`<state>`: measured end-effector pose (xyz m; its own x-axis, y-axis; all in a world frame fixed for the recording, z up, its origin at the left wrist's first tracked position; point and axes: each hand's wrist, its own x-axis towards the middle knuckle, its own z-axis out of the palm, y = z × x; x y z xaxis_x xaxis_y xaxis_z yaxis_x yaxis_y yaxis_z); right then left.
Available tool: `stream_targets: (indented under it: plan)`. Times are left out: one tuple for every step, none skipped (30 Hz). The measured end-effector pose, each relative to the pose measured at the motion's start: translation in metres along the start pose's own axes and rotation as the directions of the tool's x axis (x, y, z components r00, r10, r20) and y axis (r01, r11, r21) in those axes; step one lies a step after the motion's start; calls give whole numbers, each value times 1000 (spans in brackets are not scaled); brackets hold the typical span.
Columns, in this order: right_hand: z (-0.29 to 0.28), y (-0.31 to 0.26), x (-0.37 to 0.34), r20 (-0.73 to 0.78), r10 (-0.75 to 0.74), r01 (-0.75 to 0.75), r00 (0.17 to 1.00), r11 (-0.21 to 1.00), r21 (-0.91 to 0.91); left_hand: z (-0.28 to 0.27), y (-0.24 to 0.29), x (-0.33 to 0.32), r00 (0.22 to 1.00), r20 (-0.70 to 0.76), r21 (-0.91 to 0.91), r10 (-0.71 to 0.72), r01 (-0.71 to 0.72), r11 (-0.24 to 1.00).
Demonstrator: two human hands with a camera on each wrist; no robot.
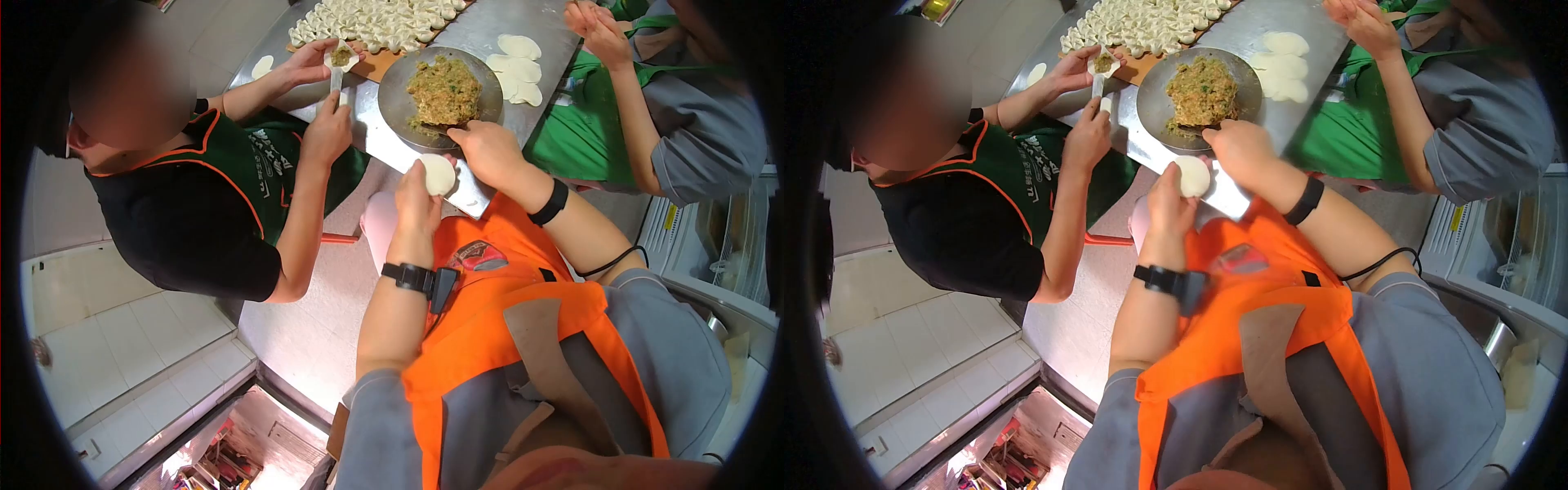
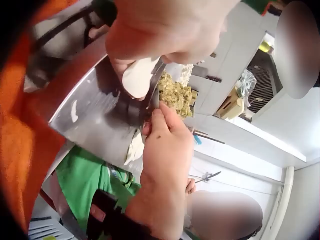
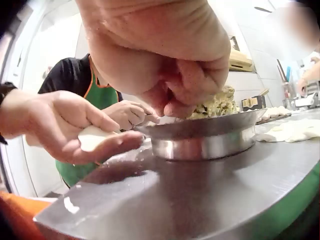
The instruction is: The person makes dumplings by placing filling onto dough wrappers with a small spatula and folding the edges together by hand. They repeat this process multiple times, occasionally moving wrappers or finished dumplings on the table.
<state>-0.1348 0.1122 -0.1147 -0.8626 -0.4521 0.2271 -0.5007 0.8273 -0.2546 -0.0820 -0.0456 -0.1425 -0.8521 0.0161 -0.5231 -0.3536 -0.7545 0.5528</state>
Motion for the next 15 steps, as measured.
stream_targets:
  plan:
    - [-2,3,-1,35,18,-20,999,996,83,1,4,4,1000,9,7,16,-16,1000]
    - [-5,7,-2,71,34,-46,997,986,163,5,7,9,999,-23,22,44,-43,999]
    - [-11,11,-3,108,50,-74,993,969,238,10,12,13,998,-55,74,38,-34,997]
    - [-17,11,-6,155,65,-112,986,942,317,15,16,17,995,-88,126,34,-23,992]
    - [-17,10,-13,106,43,-79,993,930,358,19,21,20,992,-122,177,32,-10,984]
    - [-14,8,-22,56,22,-42,998,916,398,27,28,17,987,-158,224,2,34,974]
    - [-11,5,-32,5,1,-3,1000,899,438,27,32,18,991,-134,208,-31,58,976]
    - [-8,1,-42,37,3,-17,999,927,375,27,34,18,992,-111,192,-62,83,978]
    - [-9,0,-46,37,-12,-5,999,909,417,26,35,19,992,-89,177,-91,106,978]
    - [-10,0,-49,37,-25,5,999,889,459,24,35,21,993,-88,177,-75,90,980]
    - [-10,0,-50,35,-36,14,999,866,500,19,32,25,994,-87,179,-59,74,981]
    - [-11,3,-45,-45,-1,21,999,891,454,17,31,27,995,-85,183,-45,60,981]
    - [-13,6,-40,-66,19,6,998,931,365,14,30,27,997,-73,195,-38,51,979]
    - [-16,9,-35,-89,35,-9,995,963,270,12,30,28,998,-59,207,-28,40,978]
    - [-18,12,-29,-115,47,-27,992,985,173,11,29,28,999,-43,218,-18,27,976]
